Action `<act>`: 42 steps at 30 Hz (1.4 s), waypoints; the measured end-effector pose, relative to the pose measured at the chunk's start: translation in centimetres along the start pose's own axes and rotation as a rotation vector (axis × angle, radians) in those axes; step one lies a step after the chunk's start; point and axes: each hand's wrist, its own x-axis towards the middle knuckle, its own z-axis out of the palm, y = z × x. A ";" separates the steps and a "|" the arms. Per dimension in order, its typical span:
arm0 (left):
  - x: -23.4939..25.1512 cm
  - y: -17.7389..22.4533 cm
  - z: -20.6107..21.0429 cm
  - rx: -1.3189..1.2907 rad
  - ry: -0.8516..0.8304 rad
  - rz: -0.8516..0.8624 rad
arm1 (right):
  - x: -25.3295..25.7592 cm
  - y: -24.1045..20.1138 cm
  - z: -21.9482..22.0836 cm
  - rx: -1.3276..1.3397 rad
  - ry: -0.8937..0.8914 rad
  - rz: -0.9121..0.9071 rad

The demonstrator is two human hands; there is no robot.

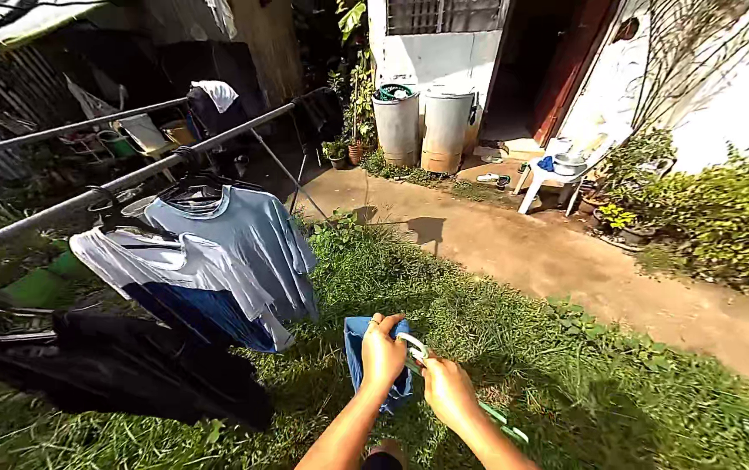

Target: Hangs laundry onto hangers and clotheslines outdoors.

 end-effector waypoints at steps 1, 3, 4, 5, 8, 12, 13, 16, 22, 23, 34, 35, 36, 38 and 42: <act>0.4 0.8 0.8 -0.078 -0.016 0.044 | 1.7 0.2 0.3 0.054 0.019 0.009; 2.0 2.0 1.1 -0.171 -0.135 0.149 | 4.8 2.6 1.4 0.315 0.234 -0.059; 3.3 2.5 0.6 -0.143 -0.225 0.242 | 6.3 4.1 1.8 0.468 0.374 -0.137; 5.0 3.2 -0.2 -0.042 -0.310 0.365 | 7.7 5.4 1.6 0.601 0.472 -0.220; 12.9 5.5 -3.0 0.543 -0.469 0.682 | 10.8 6.8 -1.2 0.788 0.523 -0.409; 23.1 5.9 -5.9 0.627 -0.589 0.978 | 16.8 7.7 -8.1 1.017 0.102 -0.701; 25.4 5.6 -6.2 0.529 -0.504 1.086 | 19.3 8.6 -10.1 1.027 -0.046 -0.767; 32.5 5.6 -7.2 0.337 -0.261 1.184 | 26.8 10.6 -13.6 0.695 -0.041 -0.733; 44.4 3.2 -10.0 0.257 -0.070 0.980 | 36.6 14.0 -14.9 -0.171 0.425 -0.710; 45.7 2.4 -10.4 0.285 -0.040 0.949 | 37.8 14.4 -16.7 -0.212 0.521 -0.703; 53.7 1.7 -6.2 0.494 0.115 0.690 | 56.1 2.2 -29.8 0.122 0.622 -1.371; 54.7 2.0 -6.2 0.474 0.177 0.667 | 57.5 1.3 -30.5 0.169 0.638 -1.380; 55.8 2.2 -6.4 0.449 0.246 0.646 | 59.1 1.1 -31.5 0.167 0.662 -1.334; 57.6 2.2 -6.3 0.433 0.434 0.622 | 63.3 2.0 -33.4 0.086 0.675 -1.186; 61.0 3.2 -5.5 0.710 0.685 0.671 | 71.7 2.8 -37.2 0.104 0.630 -1.179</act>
